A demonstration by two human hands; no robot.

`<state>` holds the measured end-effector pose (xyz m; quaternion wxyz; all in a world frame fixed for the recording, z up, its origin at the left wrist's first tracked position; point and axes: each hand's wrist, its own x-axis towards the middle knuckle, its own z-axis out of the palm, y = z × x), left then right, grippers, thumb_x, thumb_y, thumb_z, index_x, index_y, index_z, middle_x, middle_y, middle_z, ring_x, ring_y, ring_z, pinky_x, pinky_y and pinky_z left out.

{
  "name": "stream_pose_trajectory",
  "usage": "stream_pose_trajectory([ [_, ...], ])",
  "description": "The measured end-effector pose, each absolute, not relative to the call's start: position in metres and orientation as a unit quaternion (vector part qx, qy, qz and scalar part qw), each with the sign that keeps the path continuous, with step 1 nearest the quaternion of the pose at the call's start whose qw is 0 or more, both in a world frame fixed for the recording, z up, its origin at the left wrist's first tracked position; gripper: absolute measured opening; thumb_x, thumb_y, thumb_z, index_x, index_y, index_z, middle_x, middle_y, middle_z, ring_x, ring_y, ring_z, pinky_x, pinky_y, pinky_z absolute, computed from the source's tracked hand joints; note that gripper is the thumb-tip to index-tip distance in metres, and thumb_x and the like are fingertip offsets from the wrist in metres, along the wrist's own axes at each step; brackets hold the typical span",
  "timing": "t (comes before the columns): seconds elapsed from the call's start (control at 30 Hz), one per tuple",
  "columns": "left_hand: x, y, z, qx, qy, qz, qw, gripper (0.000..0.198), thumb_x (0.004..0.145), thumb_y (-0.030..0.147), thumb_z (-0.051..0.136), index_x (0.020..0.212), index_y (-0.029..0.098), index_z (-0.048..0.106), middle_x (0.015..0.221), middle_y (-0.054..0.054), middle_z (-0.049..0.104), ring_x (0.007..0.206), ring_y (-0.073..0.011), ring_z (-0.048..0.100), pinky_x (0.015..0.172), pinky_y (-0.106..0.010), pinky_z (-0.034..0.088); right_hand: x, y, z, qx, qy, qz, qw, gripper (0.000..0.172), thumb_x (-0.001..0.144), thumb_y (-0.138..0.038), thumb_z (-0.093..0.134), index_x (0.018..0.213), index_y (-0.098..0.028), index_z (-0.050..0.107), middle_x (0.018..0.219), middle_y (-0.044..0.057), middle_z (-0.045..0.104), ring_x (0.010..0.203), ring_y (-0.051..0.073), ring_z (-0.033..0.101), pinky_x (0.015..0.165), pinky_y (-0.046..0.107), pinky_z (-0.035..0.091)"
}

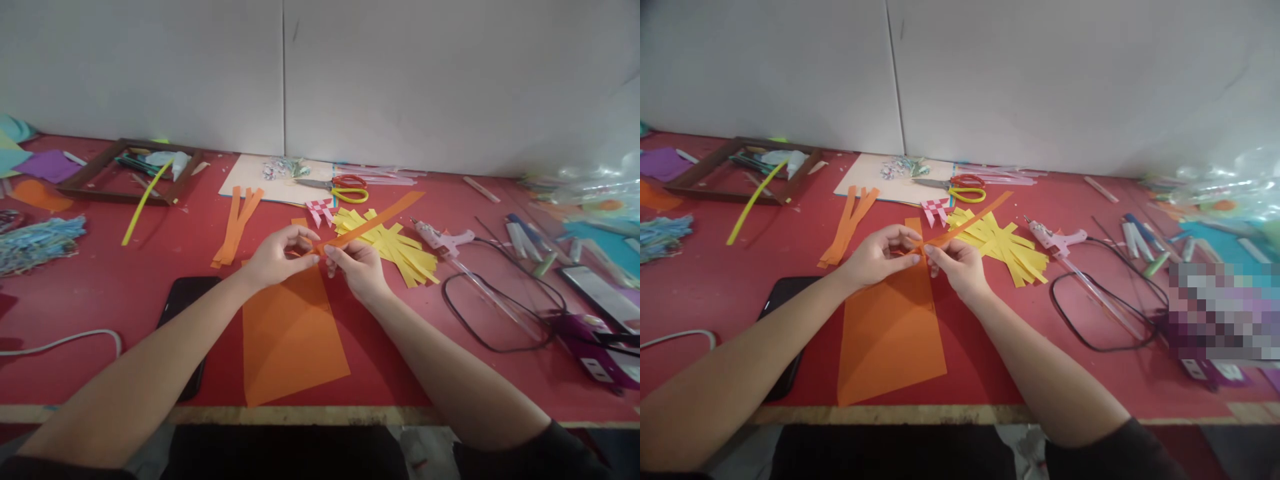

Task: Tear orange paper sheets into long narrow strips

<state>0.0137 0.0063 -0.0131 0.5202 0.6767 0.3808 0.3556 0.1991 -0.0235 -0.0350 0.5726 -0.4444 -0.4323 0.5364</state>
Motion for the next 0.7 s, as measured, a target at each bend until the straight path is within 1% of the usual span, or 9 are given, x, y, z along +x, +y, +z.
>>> stream_pose_trajectory([
  [0.1, 0.0148, 0.0049, -0.0141, 0.680, 0.383, 0.344, 0.522, 0.038, 0.076, 0.036, 0.078, 0.108, 0.022, 0.062, 0.104, -0.008, 0.066, 0.100, -0.0208, 0.065, 0.082, -0.033, 0.052, 0.1986, -0.0242, -0.0337, -0.444, -0.446, 0.528, 0.570, 0.031, 0.070, -0.042, 0.084, 0.060, -0.020, 0.065, 0.054, -0.003, 0.065, 0.043, 0.010, 0.055, 0.047, 0.026, 0.049],
  [0.17, 0.0146, 0.0050, -0.0146, 0.680, 0.382, 0.347, 0.521, 0.043, 0.075, 0.038, 0.080, 0.110, 0.022, 0.062, 0.110, -0.009, 0.066, 0.104, -0.0219, 0.064, 0.086, -0.036, 0.052, 0.1986, -0.0249, -0.0330, -0.448, -0.455, 0.521, 0.566, 0.032, 0.071, -0.043, 0.084, 0.060, -0.020, 0.065, 0.052, -0.003, 0.064, 0.043, 0.010, 0.054, 0.047, 0.026, 0.048],
  [0.2, 0.0143, 0.0054, -0.0147, 0.681, 0.376, 0.347, 0.524, 0.044, 0.075, 0.038, 0.080, 0.111, 0.022, 0.061, 0.109, -0.009, 0.066, 0.103, -0.0217, 0.065, 0.087, -0.036, 0.052, 0.1987, -0.0253, -0.0328, -0.452, -0.461, 0.519, 0.560, 0.032, 0.071, -0.044, 0.083, 0.060, -0.020, 0.065, 0.051, -0.003, 0.064, 0.043, 0.010, 0.054, 0.048, 0.026, 0.048],
  [0.27, 0.0135, 0.0062, -0.0145, 0.681, 0.361, 0.346, 0.535, 0.041, 0.077, 0.038, 0.079, 0.111, 0.022, 0.060, 0.100, -0.007, 0.068, 0.096, -0.0200, 0.066, 0.086, -0.035, 0.052, 0.1991, -0.0264, -0.0330, -0.463, -0.474, 0.515, 0.544, 0.033, 0.071, -0.045, 0.083, 0.060, -0.020, 0.065, 0.051, -0.002, 0.064, 0.043, 0.010, 0.055, 0.049, 0.026, 0.048],
  [0.37, 0.0131, 0.0071, -0.0137, 0.677, 0.349, 0.346, 0.548, 0.036, 0.079, 0.034, 0.077, 0.108, 0.022, 0.060, 0.086, -0.003, 0.066, 0.084, -0.0169, 0.066, 0.078, -0.031, 0.051, 0.2001, -0.0273, -0.0343, -0.473, -0.483, 0.517, 0.525, 0.033, 0.071, -0.046, 0.083, 0.061, -0.019, 0.066, 0.053, -0.001, 0.066, 0.044, 0.011, 0.056, 0.050, 0.027, 0.048],
  [0.43, 0.0135, 0.0073, -0.0133, 0.671, 0.349, 0.346, 0.555, 0.035, 0.078, 0.032, 0.077, 0.106, 0.021, 0.060, 0.080, 0.000, 0.064, 0.078, -0.0152, 0.065, 0.073, -0.029, 0.049, 0.2008, -0.0272, -0.0355, -0.475, -0.484, 0.517, 0.522, 0.033, 0.071, -0.046, 0.083, 0.062, -0.019, 0.067, 0.053, -0.001, 0.066, 0.044, 0.011, 0.057, 0.049, 0.027, 0.048],
  [0.6, 0.0146, 0.0075, -0.0116, 0.665, 0.356, 0.349, 0.556, 0.033, 0.076, 0.026, 0.076, 0.102, 0.022, 0.057, 0.076, 0.003, 0.061, 0.071, -0.0122, 0.060, 0.070, -0.028, 0.045, 0.2006, -0.0258, -0.0368, -0.477, -0.479, 0.514, 0.528, 0.035, 0.073, -0.045, 0.082, 0.057, -0.019, 0.065, 0.051, -0.001, 0.064, 0.044, 0.011, 0.056, 0.050, 0.027, 0.049],
  [0.7, 0.0162, 0.0076, -0.0094, 0.658, 0.366, 0.355, 0.553, 0.033, 0.073, 0.024, 0.076, 0.098, 0.021, 0.053, 0.073, 0.005, 0.059, 0.068, -0.0111, 0.057, 0.069, -0.027, 0.043, 0.1988, -0.0257, -0.0359, -0.476, -0.458, 0.521, 0.540, 0.036, 0.071, -0.044, 0.083, 0.055, -0.019, 0.063, 0.051, -0.001, 0.064, 0.043, 0.010, 0.055, 0.048, 0.026, 0.048],
])
